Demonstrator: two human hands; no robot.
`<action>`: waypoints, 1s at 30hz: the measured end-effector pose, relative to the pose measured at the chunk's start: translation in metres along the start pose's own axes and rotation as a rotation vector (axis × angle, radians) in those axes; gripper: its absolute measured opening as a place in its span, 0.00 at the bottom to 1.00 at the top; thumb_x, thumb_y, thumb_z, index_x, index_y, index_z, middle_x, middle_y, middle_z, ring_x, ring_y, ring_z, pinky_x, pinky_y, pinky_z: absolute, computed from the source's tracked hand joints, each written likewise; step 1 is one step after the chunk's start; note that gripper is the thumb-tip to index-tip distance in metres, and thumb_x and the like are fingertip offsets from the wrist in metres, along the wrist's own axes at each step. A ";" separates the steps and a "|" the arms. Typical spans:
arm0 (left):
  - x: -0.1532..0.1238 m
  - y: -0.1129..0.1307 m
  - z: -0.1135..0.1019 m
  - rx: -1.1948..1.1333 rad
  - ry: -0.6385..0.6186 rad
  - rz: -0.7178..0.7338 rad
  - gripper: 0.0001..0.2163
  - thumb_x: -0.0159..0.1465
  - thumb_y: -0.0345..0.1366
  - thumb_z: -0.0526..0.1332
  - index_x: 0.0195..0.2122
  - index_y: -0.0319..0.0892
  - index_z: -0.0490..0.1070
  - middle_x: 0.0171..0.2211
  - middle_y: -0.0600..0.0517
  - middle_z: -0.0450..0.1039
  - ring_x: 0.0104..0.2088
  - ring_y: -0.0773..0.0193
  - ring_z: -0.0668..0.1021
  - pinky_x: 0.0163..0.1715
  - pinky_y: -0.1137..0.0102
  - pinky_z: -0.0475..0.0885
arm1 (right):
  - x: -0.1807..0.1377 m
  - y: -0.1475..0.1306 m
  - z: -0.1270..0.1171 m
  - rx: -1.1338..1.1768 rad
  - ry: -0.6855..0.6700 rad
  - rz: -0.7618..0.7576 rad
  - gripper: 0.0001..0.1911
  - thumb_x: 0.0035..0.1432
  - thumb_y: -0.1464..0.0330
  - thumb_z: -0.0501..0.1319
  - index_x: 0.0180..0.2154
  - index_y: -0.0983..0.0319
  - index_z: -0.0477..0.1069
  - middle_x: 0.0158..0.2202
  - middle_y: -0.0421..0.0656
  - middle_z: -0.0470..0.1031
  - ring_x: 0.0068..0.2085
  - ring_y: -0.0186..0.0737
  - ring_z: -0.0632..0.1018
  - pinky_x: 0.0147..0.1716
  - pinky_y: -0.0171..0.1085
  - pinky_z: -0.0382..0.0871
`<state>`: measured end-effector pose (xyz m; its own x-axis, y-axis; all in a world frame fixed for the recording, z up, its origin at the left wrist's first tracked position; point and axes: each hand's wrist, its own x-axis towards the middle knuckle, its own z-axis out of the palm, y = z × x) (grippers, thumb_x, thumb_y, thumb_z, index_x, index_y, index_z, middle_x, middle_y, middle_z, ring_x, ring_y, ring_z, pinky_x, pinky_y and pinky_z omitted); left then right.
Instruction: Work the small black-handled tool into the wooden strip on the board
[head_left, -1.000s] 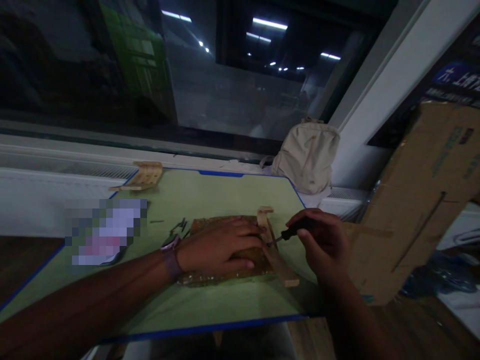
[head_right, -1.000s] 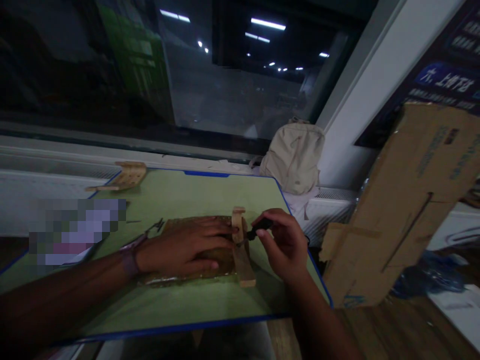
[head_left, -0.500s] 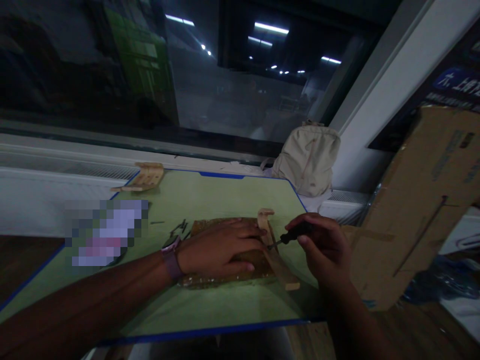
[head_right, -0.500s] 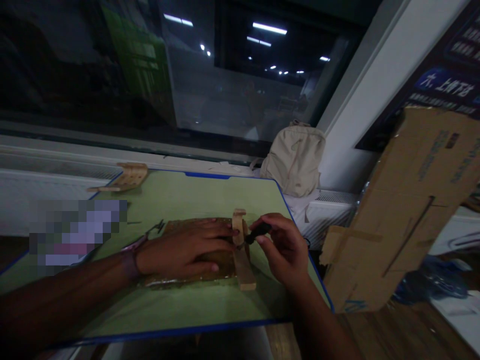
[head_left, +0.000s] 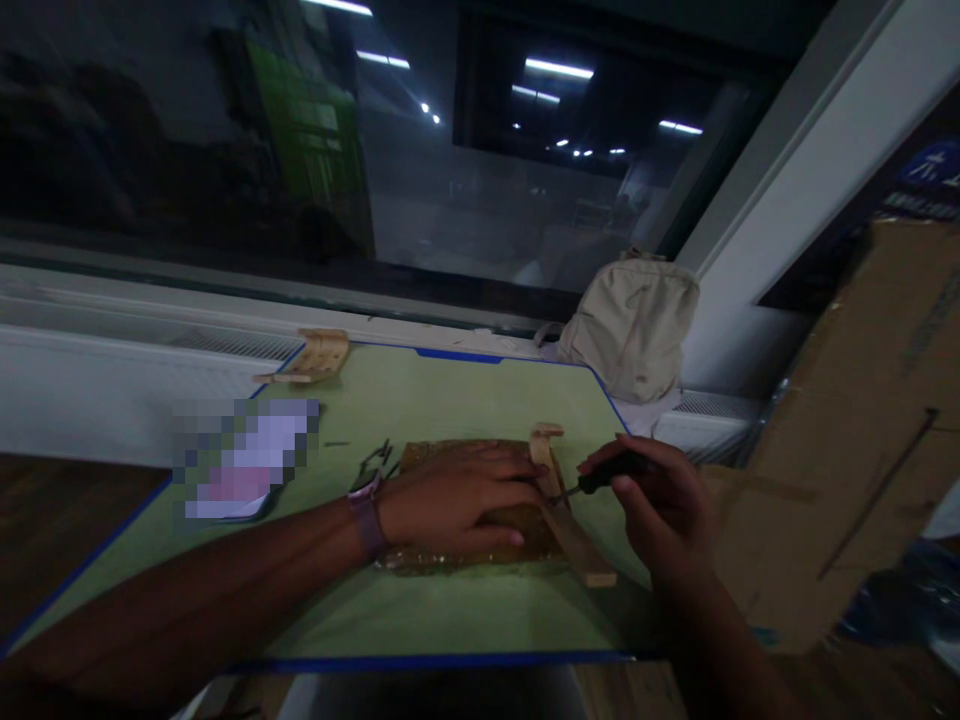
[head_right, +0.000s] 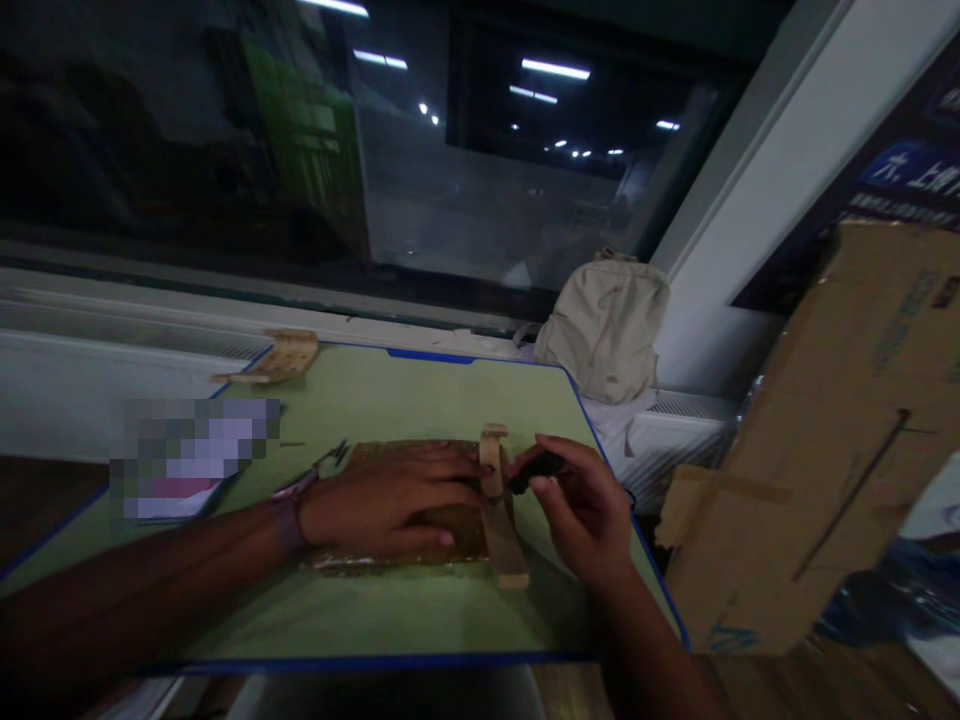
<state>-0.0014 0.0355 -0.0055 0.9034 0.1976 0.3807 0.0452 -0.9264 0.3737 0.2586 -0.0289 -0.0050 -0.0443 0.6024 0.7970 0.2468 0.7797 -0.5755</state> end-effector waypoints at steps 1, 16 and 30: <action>0.000 -0.001 0.001 0.011 0.009 0.004 0.19 0.78 0.44 0.63 0.66 0.44 0.71 0.70 0.40 0.70 0.71 0.45 0.71 0.72 0.51 0.65 | 0.000 0.002 -0.001 -0.033 0.021 -0.028 0.18 0.70 0.68 0.69 0.60 0.51 0.78 0.37 0.42 0.85 0.34 0.41 0.85 0.30 0.38 0.81; 0.000 -0.004 0.007 0.093 0.001 -0.026 0.20 0.77 0.49 0.64 0.63 0.43 0.74 0.69 0.41 0.73 0.69 0.45 0.73 0.71 0.52 0.66 | -0.005 0.001 -0.008 -0.027 -0.003 0.081 0.19 0.70 0.68 0.69 0.60 0.49 0.79 0.39 0.44 0.88 0.37 0.45 0.89 0.34 0.42 0.87; 0.001 0.002 0.000 0.004 -0.017 -0.026 0.20 0.78 0.44 0.64 0.66 0.44 0.71 0.70 0.39 0.70 0.71 0.42 0.71 0.72 0.45 0.64 | -0.005 0.006 0.004 0.009 -0.010 0.030 0.20 0.71 0.69 0.68 0.61 0.51 0.76 0.42 0.45 0.87 0.39 0.43 0.89 0.37 0.41 0.86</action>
<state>-0.0009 0.0335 -0.0039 0.9088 0.2164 0.3568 0.0706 -0.9224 0.3796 0.2566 -0.0269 -0.0133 -0.0464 0.6271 0.7775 0.2392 0.7627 -0.6009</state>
